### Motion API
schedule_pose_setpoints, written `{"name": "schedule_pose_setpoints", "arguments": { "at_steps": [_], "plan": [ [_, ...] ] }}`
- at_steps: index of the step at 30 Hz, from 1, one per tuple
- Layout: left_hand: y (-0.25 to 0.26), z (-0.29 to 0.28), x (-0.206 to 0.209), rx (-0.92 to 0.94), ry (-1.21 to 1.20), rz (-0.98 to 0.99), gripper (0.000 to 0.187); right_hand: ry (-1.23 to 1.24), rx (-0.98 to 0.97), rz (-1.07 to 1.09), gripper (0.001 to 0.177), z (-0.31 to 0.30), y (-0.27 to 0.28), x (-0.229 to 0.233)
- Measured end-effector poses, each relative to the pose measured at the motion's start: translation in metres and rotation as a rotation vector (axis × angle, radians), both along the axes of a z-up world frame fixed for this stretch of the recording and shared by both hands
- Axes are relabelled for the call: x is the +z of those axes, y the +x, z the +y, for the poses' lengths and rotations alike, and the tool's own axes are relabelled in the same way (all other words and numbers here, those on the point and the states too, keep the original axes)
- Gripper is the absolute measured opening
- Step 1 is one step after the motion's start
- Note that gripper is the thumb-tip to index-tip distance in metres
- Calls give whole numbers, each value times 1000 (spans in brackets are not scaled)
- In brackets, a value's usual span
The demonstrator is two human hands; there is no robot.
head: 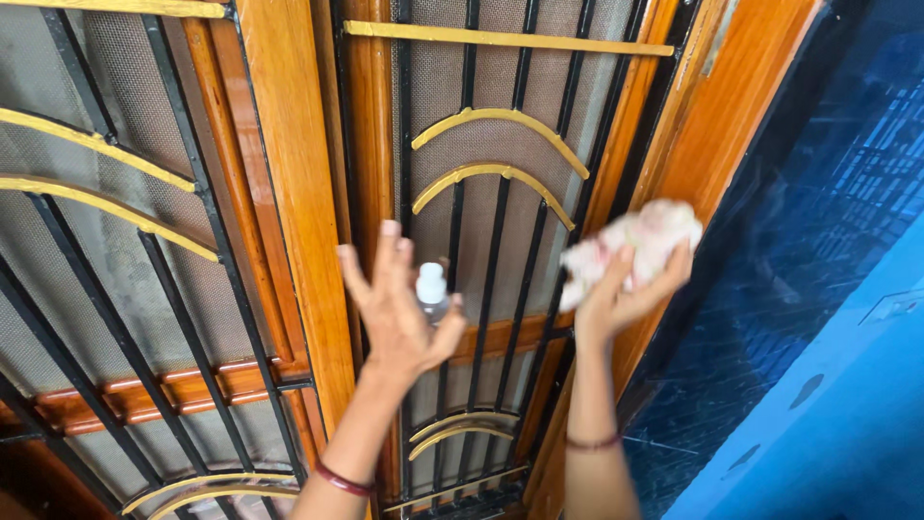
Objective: The person cleans a wooden window frame with a mesh screen using a spray bottle and a cloth. They repeatedly spray the frame and wipe it down with the cloth, focusing on the vertical and horizontal wooden sections.
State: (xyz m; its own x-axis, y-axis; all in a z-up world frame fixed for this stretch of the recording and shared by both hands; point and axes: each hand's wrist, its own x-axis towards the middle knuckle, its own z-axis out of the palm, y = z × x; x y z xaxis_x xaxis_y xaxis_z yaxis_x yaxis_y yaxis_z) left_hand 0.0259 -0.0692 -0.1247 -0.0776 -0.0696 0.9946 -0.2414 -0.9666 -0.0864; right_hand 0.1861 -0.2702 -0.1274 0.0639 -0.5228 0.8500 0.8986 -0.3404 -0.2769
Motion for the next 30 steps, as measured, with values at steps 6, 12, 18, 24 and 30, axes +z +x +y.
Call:
{"name": "schedule_pose_setpoints", "arguments": {
  "at_steps": [6, 12, 18, 24, 30],
  "plan": [
    [-23, 50, -5, 138, -74, 18, 92, -270, -277, -132, 52, 21, 88, 116],
    [-31, 73, -12, 18, -109, 64, 79, -338, -143, -22, 27, 39, 109, 143],
    [-26, 70, -15, -68, -124, -2, 75, -311, -193, -70, 26, 36, 106, 132],
    [-28, 66, -19, -55, -118, -22, 69, -269, -131, -58, 22, 29, 103, 104],
    [-24, 67, -23, -34, -110, -51, 71, -247, 64, -5, 22, 19, 108, 77]
  ]
}}
